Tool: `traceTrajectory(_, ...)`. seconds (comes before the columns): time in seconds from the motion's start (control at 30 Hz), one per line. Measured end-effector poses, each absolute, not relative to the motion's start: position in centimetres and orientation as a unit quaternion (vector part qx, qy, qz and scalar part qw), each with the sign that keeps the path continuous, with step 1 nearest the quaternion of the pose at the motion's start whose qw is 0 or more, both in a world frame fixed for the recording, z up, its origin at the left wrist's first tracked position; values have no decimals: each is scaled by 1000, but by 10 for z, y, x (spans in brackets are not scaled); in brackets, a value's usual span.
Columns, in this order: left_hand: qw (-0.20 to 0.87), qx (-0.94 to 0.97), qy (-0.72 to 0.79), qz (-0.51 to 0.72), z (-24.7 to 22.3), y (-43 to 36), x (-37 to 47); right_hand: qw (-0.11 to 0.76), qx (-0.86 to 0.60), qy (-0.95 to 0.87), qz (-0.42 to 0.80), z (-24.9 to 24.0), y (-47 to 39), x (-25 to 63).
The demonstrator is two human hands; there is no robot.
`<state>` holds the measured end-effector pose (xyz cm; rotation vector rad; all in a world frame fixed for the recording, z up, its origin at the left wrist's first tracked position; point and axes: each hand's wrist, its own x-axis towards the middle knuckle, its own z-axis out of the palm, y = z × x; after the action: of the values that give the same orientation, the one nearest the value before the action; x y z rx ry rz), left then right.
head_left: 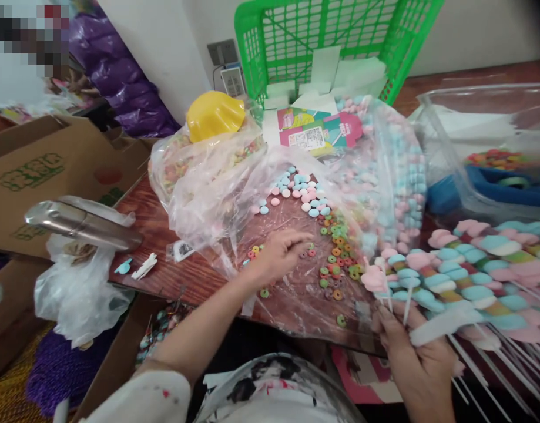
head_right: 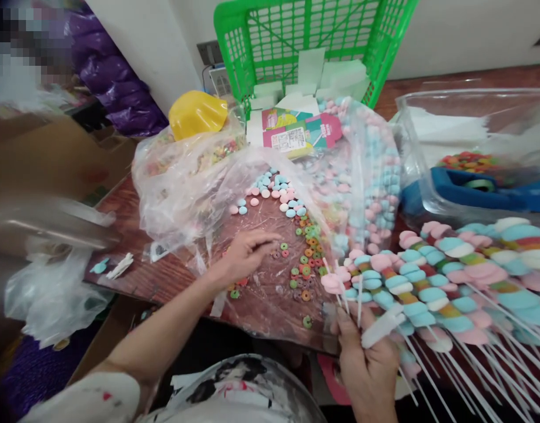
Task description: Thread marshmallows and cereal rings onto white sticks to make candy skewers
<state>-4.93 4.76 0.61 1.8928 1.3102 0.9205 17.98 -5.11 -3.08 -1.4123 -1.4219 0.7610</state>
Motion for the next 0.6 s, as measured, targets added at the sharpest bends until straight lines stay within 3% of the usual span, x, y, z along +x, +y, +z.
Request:
traceTrajectory(0.2, 228, 850, 462, 107, -3, 101, -50, 453, -579, -602, 311, -31, -51, 173)
traceTrajectory(0.33, 191, 861, 458, 108, -4, 92, -46, 455, -594, -590, 304, -31, -51, 176)
traceTrajectory(0.5, 233, 831, 462, 203, 0, 107, -36, 465, -551, -638, 272, -36, -50, 174)
traceTrajectory(0.6, 229, 845, 455, 164, -4, 124, -26, 465, -539, -654, 256, -36, -49, 172)
